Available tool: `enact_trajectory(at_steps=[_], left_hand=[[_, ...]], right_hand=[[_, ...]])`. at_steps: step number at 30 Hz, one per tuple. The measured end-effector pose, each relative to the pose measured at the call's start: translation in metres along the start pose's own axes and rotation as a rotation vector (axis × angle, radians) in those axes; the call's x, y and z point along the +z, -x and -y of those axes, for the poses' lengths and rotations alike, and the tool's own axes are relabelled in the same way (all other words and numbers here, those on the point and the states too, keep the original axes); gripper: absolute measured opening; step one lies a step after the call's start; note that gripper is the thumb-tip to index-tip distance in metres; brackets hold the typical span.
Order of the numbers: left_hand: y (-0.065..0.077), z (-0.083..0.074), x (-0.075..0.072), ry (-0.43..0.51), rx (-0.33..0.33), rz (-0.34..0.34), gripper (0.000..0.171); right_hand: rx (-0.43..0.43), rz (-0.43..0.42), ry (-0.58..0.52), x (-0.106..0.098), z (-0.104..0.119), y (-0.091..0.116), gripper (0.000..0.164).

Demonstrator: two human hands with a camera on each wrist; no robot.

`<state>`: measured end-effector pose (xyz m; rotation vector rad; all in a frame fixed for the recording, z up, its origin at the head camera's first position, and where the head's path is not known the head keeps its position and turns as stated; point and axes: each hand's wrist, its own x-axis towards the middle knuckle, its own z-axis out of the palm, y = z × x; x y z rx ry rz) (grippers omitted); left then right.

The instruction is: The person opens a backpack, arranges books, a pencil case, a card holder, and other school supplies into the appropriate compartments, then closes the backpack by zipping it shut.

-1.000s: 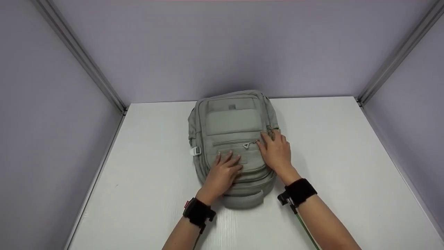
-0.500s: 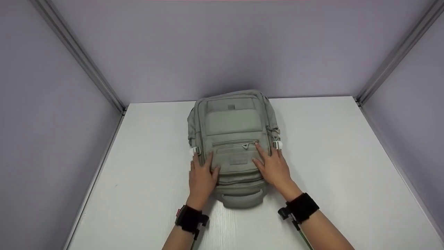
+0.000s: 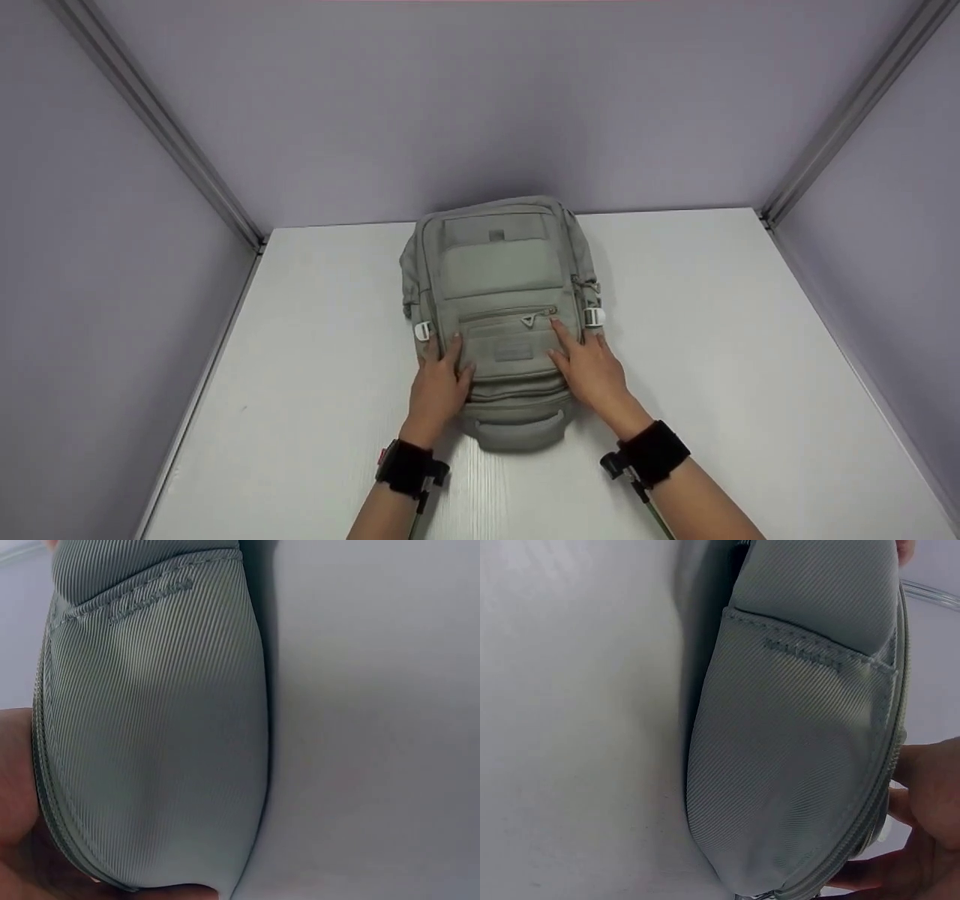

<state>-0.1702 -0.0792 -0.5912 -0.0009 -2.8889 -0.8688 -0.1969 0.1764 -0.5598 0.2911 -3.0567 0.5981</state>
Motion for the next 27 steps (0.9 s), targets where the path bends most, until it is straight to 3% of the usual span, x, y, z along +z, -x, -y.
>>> enact_trajectory(at_steps=[7, 16, 27], left_hand=[[-0.016, 0.001, 0.001, 0.002, 0.044, 0.026, 0.058], [-0.037, 0.001, 0.004, 0.03, 0.035, 0.102, 0.06], [-0.056, -0.001, 0.002, -0.023, 0.026, 0.177, 0.06]], right_hand=[[0.008, -0.003, 0.002, -0.003, -0.003, -0.01, 0.055], [0.043, 0.039, 0.009, -0.008, -0.009, -0.024, 0.057], [0.054, 0.063, 0.01, -0.01, -0.01, -0.037, 0.058]])
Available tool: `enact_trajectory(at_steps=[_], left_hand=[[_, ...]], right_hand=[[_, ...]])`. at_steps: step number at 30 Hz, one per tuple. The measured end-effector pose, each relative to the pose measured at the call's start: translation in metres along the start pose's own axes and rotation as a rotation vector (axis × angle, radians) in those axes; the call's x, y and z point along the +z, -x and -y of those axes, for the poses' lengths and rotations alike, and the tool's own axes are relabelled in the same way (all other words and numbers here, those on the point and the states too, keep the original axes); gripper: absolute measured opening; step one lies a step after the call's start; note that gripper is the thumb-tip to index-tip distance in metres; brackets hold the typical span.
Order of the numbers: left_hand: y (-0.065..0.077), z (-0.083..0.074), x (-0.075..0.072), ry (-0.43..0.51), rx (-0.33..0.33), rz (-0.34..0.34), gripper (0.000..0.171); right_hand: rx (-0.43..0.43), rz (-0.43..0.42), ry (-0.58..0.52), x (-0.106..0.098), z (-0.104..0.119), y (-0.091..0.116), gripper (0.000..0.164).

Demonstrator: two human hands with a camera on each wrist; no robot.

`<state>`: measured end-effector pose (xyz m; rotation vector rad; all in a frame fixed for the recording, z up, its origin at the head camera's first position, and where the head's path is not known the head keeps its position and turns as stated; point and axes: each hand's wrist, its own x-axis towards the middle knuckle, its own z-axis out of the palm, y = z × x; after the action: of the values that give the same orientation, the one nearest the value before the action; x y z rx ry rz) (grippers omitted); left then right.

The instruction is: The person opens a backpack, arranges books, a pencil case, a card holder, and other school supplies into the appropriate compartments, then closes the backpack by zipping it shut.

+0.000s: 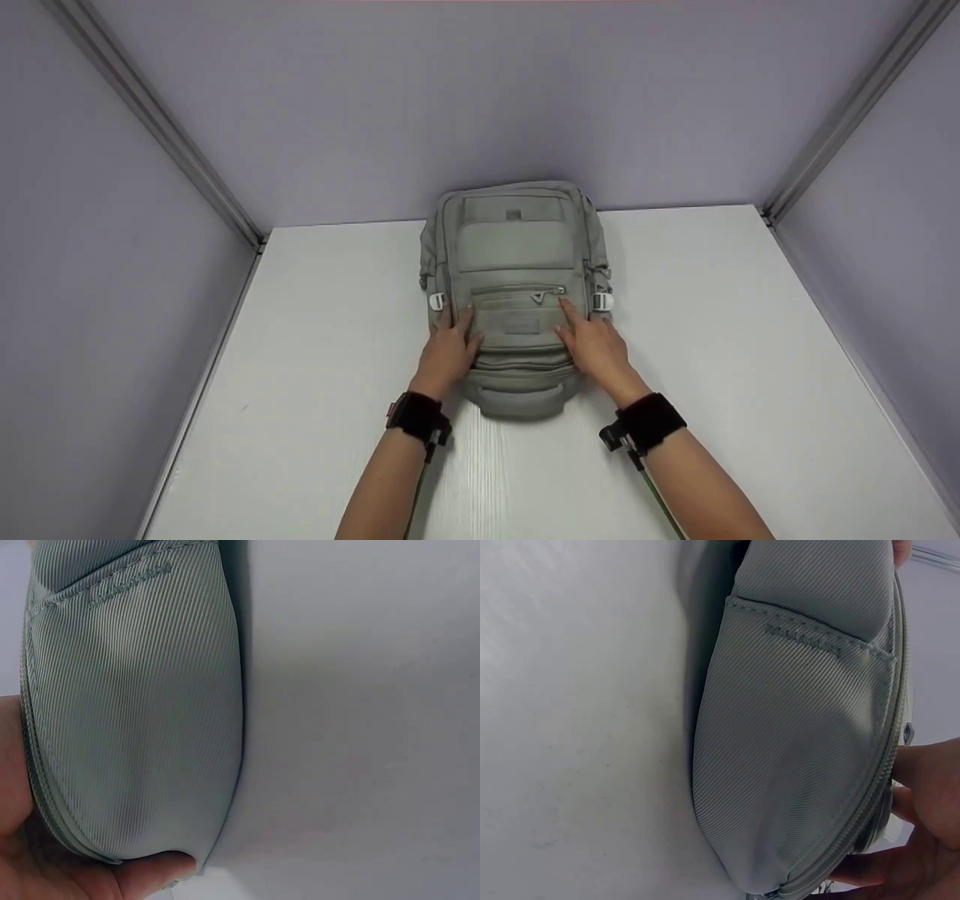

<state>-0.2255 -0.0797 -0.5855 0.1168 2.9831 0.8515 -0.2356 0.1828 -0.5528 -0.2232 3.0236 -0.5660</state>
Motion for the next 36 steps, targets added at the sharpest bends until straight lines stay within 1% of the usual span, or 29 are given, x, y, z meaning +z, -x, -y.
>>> enact_trajectory(at_steps=[3, 9, 16, 19, 25, 27, 30, 33, 36], left_hand=[[-0.001, -0.001, -0.001, -0.012, 0.009, 0.002, 0.06], [-0.002, -0.002, -0.001, -0.031, 0.032, -0.019, 0.059], [-0.002, -0.001, 0.001, -0.018, 0.026, -0.024, 0.059], [-0.001, -0.001, 0.001, -0.024, 0.02, -0.028, 0.059], [0.001, -0.001, 0.002, -0.067, 0.006, -0.048, 0.059], [0.002, 0.0, 0.001, -0.081, -0.002, -0.055, 0.059], [0.004, 0.0, -0.001, -0.105, -0.009, -0.061, 0.059], [0.006, 0.003, -0.005, -0.135, 0.011, -0.081, 0.058], [0.011, 0.009, -0.01, -0.156, 0.048, -0.128, 0.055]], right_hand=[[-0.007, 0.005, -0.003, 0.0, -0.001, -0.001, 0.058], [-0.003, 0.002, -0.013, 0.001, -0.002, -0.003, 0.057], [0.009, 0.009, 0.0, 0.001, -0.002, -0.003, 0.058], [0.008, -0.001, 0.005, 0.001, -0.003, -0.003, 0.058], [-0.01, -0.035, 0.007, 0.002, -0.004, -0.002, 0.057], [-0.011, -0.03, 0.008, 0.001, -0.005, -0.001, 0.058], [-0.009, -0.002, 0.003, -0.003, -0.007, 0.0, 0.06], [-0.016, 0.021, -0.001, -0.01, -0.012, 0.003, 0.062], [-0.044, 0.006, 0.006, -0.018, -0.021, 0.004, 0.063]])
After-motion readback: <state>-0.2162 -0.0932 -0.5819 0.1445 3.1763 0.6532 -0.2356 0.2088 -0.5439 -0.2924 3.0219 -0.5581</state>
